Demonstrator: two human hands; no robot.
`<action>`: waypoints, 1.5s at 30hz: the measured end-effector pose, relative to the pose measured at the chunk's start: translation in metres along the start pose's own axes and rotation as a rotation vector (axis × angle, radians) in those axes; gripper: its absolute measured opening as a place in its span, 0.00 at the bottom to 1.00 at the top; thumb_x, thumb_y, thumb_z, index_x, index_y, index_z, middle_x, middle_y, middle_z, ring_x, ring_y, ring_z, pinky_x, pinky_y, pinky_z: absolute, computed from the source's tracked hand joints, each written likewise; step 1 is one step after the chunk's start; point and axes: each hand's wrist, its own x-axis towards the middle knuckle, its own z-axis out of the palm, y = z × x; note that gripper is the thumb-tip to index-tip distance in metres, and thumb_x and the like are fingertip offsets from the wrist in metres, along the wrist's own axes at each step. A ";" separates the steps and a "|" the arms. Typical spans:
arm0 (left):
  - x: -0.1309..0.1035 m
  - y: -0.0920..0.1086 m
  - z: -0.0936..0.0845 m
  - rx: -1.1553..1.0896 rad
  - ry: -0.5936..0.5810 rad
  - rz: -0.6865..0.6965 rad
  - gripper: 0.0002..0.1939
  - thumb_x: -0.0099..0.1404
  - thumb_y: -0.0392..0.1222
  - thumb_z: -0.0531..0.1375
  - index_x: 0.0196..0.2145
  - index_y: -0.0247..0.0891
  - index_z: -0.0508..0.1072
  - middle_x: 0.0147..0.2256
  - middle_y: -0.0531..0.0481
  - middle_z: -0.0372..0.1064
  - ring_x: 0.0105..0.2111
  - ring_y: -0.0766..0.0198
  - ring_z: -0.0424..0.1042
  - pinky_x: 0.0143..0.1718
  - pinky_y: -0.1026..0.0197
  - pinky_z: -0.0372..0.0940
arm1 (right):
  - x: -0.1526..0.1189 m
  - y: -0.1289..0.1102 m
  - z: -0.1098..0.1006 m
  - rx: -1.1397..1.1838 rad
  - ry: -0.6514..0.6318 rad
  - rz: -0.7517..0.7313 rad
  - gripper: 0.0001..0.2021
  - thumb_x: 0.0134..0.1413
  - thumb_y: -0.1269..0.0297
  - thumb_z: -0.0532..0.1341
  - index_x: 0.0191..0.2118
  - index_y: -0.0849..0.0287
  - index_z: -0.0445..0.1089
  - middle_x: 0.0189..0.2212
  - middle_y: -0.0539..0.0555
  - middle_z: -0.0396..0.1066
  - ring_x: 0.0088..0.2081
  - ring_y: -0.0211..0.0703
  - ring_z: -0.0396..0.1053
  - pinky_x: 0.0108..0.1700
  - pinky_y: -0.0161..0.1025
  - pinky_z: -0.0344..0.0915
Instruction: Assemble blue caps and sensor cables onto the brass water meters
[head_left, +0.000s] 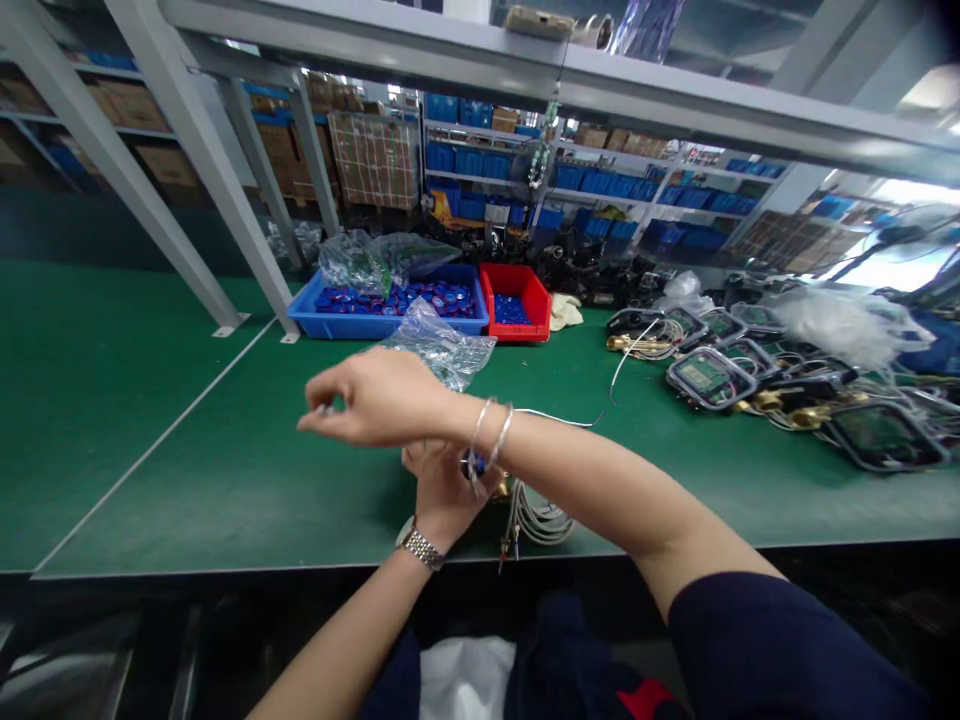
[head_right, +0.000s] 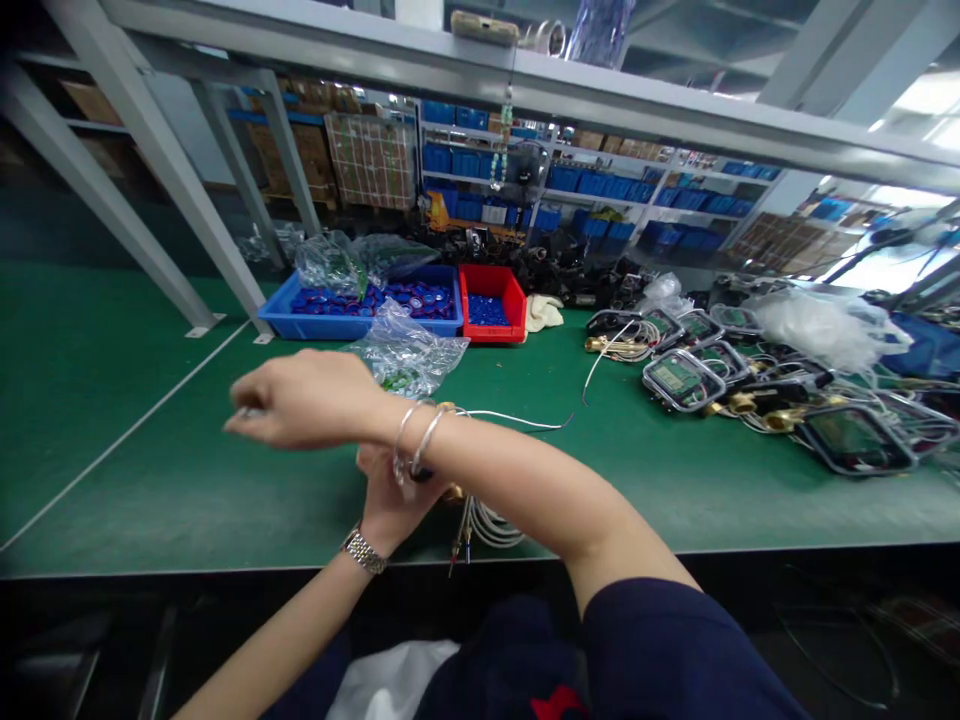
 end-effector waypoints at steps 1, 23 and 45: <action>0.000 0.002 0.001 0.014 0.036 -0.020 0.08 0.59 0.43 0.64 0.38 0.44 0.74 0.54 0.46 0.69 0.56 0.44 0.58 0.59 0.36 0.54 | 0.013 0.025 0.000 0.060 0.001 0.138 0.14 0.61 0.52 0.61 0.33 0.57 0.77 0.28 0.48 0.72 0.31 0.36 0.65 0.32 0.35 0.53; 0.060 -0.044 -0.022 -0.158 -0.413 0.367 0.45 0.47 0.57 0.73 0.59 0.44 0.62 0.65 0.37 0.51 0.67 0.44 0.52 0.66 0.42 0.53 | -0.115 0.182 -0.003 -0.122 0.131 0.377 0.15 0.60 0.66 0.53 0.23 0.58 0.68 0.25 0.52 0.64 0.36 0.45 0.62 0.46 0.40 0.56; 0.033 -0.061 -0.046 -0.032 -0.335 0.241 0.46 0.54 0.54 0.68 0.65 0.56 0.51 0.67 0.47 0.49 0.67 0.34 0.50 0.64 0.22 0.52 | -0.221 0.202 -0.075 -0.180 0.495 0.788 0.37 0.70 0.43 0.31 0.24 0.58 0.65 0.25 0.52 0.68 0.30 0.39 0.66 0.36 0.35 0.60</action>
